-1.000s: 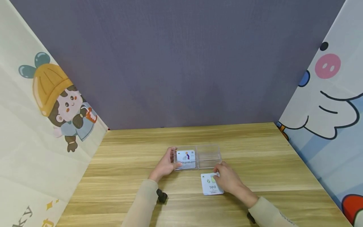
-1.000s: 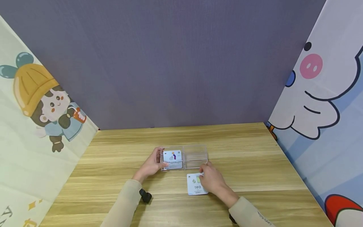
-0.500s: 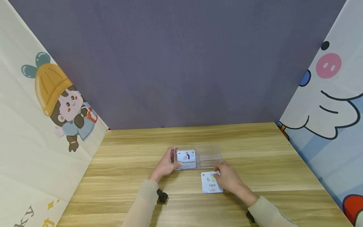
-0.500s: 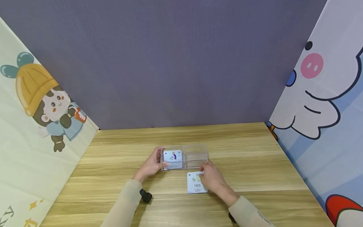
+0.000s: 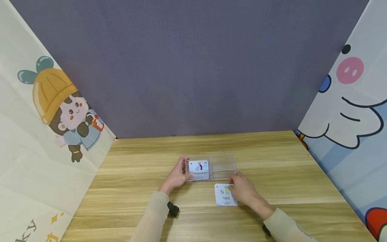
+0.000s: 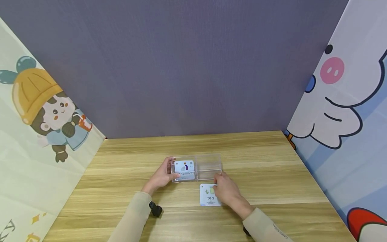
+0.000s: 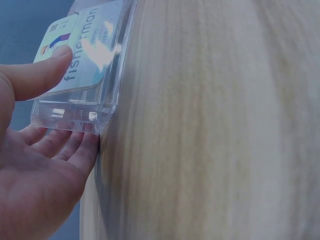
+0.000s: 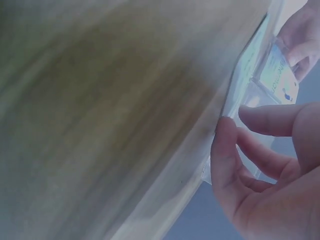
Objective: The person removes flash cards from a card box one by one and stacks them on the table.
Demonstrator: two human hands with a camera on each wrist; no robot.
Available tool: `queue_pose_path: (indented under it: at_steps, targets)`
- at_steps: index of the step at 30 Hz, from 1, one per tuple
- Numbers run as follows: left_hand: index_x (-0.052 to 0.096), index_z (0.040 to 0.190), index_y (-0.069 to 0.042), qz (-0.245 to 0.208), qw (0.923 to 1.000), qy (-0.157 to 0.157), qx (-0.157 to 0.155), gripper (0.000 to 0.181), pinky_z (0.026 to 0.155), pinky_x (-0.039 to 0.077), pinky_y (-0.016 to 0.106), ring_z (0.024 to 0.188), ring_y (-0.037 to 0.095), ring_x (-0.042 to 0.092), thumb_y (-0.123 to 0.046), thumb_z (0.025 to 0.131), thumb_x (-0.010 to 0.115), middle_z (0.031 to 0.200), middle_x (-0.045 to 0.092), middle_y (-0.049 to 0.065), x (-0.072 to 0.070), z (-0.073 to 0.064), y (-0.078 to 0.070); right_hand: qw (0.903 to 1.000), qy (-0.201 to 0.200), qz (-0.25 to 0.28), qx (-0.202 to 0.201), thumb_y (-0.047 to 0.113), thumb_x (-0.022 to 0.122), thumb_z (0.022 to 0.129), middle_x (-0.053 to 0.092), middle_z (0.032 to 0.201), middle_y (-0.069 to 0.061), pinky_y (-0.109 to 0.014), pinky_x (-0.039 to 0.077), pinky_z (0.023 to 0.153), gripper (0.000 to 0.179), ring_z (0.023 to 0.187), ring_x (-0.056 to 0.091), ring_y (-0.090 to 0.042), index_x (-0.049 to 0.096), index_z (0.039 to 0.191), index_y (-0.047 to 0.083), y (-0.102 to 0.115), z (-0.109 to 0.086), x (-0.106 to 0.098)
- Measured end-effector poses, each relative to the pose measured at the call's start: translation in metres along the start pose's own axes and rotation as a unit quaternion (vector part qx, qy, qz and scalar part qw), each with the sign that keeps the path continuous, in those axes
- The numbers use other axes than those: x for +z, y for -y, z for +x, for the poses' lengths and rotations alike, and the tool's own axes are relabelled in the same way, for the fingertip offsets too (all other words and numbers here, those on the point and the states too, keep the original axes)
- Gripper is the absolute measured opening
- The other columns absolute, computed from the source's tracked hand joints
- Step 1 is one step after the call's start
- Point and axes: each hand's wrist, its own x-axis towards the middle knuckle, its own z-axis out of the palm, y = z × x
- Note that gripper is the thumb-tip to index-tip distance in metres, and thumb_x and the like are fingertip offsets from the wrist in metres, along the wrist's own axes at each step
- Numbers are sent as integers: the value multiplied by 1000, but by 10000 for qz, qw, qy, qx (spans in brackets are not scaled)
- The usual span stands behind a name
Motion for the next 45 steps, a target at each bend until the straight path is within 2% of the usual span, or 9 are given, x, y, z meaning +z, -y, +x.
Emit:
queue_pose_path:
  at_steps: [5, 7, 13, 20, 24, 29, 32, 38, 45]
  targets:
    - [33, 149, 6, -90, 9999, 30, 40, 71, 101, 49, 52, 115, 37, 56, 5, 89, 71, 127, 53, 22, -1, -12, -25, 9992, -180, 332, -131, 5, 71, 89, 56, 81, 0, -30, 48, 62, 8, 72, 52, -15, 65, 87, 10, -2, 1, -5]
    - [33, 149, 6, -81, 10000, 54, 14, 71, 101, 49, 52, 116, 37, 56, 5, 90, 71, 127, 53, 22, -2, -12, -26, 9979, -297, 520, -227, 4, 71, 89, 54, 79, 1, -28, 45, 61, 10, 71, 49, -13, 65, 86, 10, -3, 1, -7]
    - [32, 149, 5, -103, 9999, 43, -17, 70, 100, 49, 52, 116, 37, 56, 5, 90, 70, 127, 53, 23, -2, -13, -27, 9928, -538, 1018, -324, 2, 73, 88, 59, 82, 2, -26, 49, 65, 8, 75, 54, -12, 69, 90, 9, -1, 1, -16]
    - [33, 148, 5, -83, 10000, 26, -19, 69, 101, 49, 52, 116, 37, 56, 5, 90, 70, 127, 53, 23, -2, -15, -30, 9890, -630, 1276, -412, 6, 74, 89, 62, 84, 4, -26, 51, 68, 7, 77, 56, -11, 70, 93, 10, 2, 1, -21]
    - [32, 149, 4, -29, 9999, 72, -75, 71, 101, 50, 51, 116, 37, 56, 4, 90, 70, 127, 53, 23, -2, -10, -23, 9872, -689, 1359, -475, 6, 75, 89, 63, 86, 4, -26, 53, 70, 8, 78, 57, -11, 71, 96, 7, 3, 2, -21]
    - [30, 151, 1, 28, 10000, 47, -81, 74, 102, 48, 54, 119, 39, 55, 3, 90, 71, 130, 52, 22, 0, -1, 0, 9828, -856, 1533, -564, 6, 74, 89, 64, 87, 2, -27, 54, 71, 9, 79, 59, -12, 70, 98, 6, 7, 4, -23]
    - [31, 152, -2, 50, 10000, -1, -44, 75, 103, 48, 53, 121, 38, 55, 0, 90, 73, 131, 52, 21, 0, 2, 9, 9808, -950, 1585, -619, 7, 74, 90, 64, 88, 3, -28, 54, 71, 10, 80, 59, -12, 70, 98, 8, 10, 6, -25]
    - [33, 151, -6, 2, 10000, 35, -78, 75, 103, 49, 49, 119, 34, 56, -3, 89, 75, 131, 53, 19, -1, 3, 12, 9789, -1024, 1612, -725, 9, 74, 90, 64, 90, 3, -29, 54, 73, 13, 82, 59, -12, 71, 102, 5, 18, 9, -29]
    - [33, 152, -7, 92, 9999, 35, -105, 76, 106, 47, 49, 122, 33, 55, -5, 89, 76, 132, 52, 16, -1, 3, 12, 9741, -1261, 1629, -928, 5, 75, 88, 65, 89, 1, -30, 55, 71, 12, 79, 60, -12, 71, 99, 5, 26, 17, -30]
